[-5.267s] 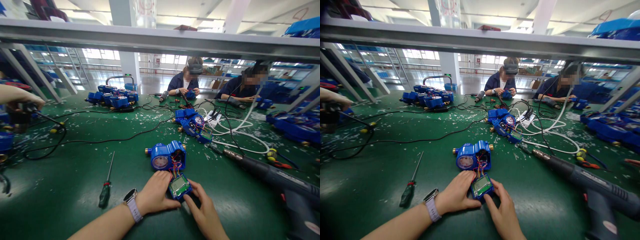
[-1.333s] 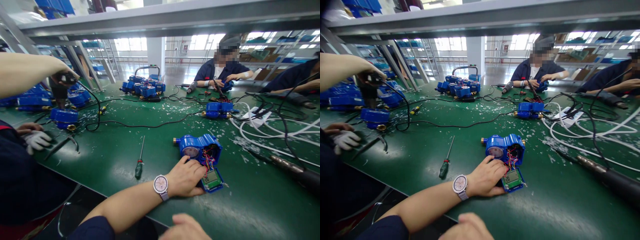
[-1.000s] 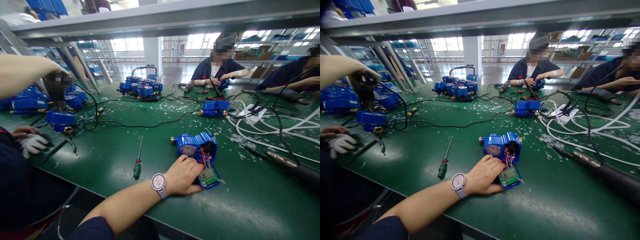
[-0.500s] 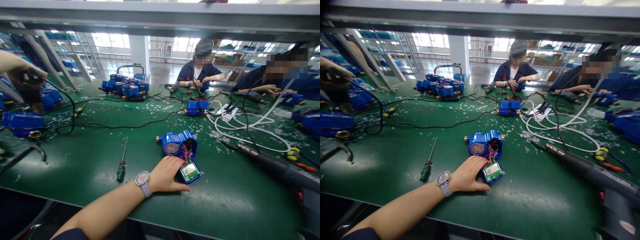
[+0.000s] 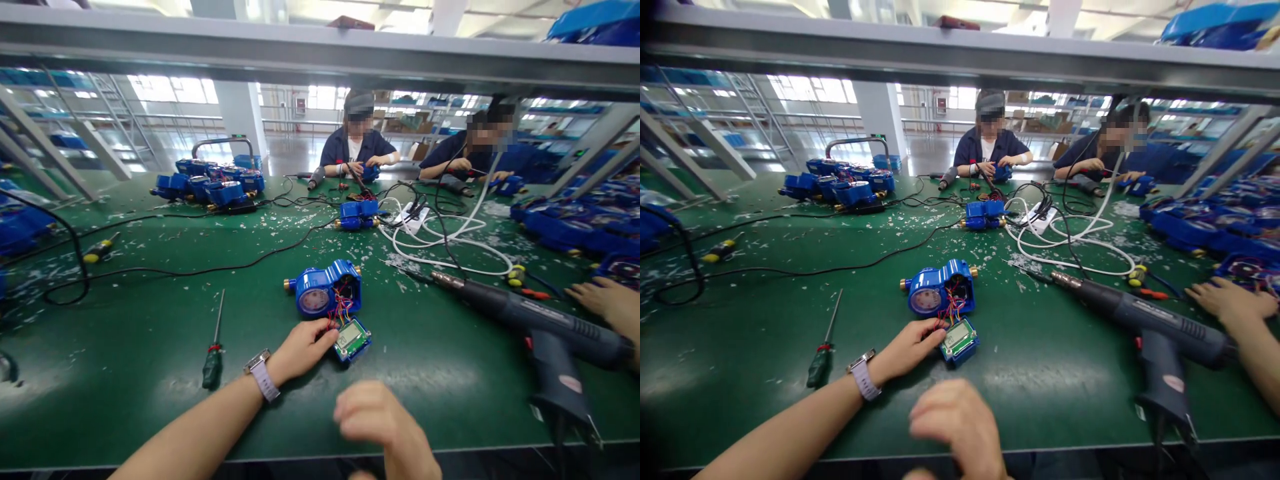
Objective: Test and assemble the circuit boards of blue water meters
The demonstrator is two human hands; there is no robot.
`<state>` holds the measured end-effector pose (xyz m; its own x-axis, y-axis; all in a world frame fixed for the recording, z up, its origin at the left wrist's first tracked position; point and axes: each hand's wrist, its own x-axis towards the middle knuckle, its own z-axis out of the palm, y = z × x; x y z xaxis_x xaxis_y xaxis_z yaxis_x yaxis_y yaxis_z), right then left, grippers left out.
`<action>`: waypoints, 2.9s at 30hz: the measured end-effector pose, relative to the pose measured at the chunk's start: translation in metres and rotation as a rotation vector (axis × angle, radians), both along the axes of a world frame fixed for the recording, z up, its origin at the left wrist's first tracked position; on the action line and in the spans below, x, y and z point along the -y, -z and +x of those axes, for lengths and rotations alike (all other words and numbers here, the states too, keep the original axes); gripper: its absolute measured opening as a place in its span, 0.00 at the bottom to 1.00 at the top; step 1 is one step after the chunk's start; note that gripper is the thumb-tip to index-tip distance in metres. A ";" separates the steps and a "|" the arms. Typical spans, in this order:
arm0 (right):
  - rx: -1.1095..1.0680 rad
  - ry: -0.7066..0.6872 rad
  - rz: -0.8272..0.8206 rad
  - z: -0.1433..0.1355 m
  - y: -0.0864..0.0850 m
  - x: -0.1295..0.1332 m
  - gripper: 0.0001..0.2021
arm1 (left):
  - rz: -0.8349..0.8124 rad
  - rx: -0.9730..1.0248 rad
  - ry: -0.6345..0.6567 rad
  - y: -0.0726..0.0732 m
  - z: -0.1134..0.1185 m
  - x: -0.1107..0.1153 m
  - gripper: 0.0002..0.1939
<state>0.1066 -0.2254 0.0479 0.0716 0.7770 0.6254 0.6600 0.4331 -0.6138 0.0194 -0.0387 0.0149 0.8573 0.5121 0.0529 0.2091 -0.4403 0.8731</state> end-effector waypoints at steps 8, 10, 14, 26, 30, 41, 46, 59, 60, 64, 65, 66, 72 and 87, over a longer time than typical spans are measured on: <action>-0.043 0.488 -0.292 0.039 0.067 -0.036 0.39 | -0.199 0.065 0.028 0.001 0.003 -0.001 0.22; -0.054 0.485 -0.310 0.040 0.072 -0.038 0.39 | -0.241 0.076 0.029 0.002 0.004 -0.002 0.24; -0.081 0.462 -0.311 0.042 0.072 -0.038 0.31 | -0.343 0.108 0.024 0.004 0.005 -0.006 0.28; -0.199 0.422 -0.323 0.041 0.070 -0.038 0.27 | -0.570 0.142 0.036 0.007 0.005 -0.010 0.31; -0.242 0.414 -0.335 0.041 0.071 -0.038 0.27 | -0.625 0.138 0.076 0.007 0.003 -0.014 0.31; -0.310 0.433 -0.368 0.041 0.072 -0.039 0.31 | -0.679 0.108 0.255 0.003 -0.002 -0.020 0.34; -0.310 0.426 -0.367 0.043 0.073 -0.039 0.30 | -0.704 0.131 0.324 0.003 -0.002 -0.022 0.33; -0.346 0.420 -0.372 0.040 0.069 -0.039 0.31 | -0.435 0.084 0.288 0.003 -0.004 -0.016 0.39; -0.348 0.420 -0.381 0.040 0.070 -0.039 0.31 | -0.381 0.087 0.274 0.003 -0.003 -0.014 0.40; -0.344 0.395 -0.398 0.040 0.071 -0.038 0.29 | -0.224 0.076 0.209 0.002 -0.002 -0.006 0.46; -0.333 0.386 -0.394 0.039 0.071 -0.037 0.29 | -0.205 0.068 0.189 0.002 -0.001 -0.004 0.45; -0.316 0.381 -0.387 0.039 0.069 -0.036 0.28 | -0.187 0.059 0.171 0.001 -0.001 -0.003 0.44; -0.202 0.542 -0.242 0.054 0.060 -0.017 0.23 | -0.054 -0.061 0.084 0.004 -0.002 -0.005 0.35; -0.755 1.196 -0.221 0.248 0.021 0.127 0.45 | 0.068 -0.193 -0.011 0.003 -0.002 -0.004 0.36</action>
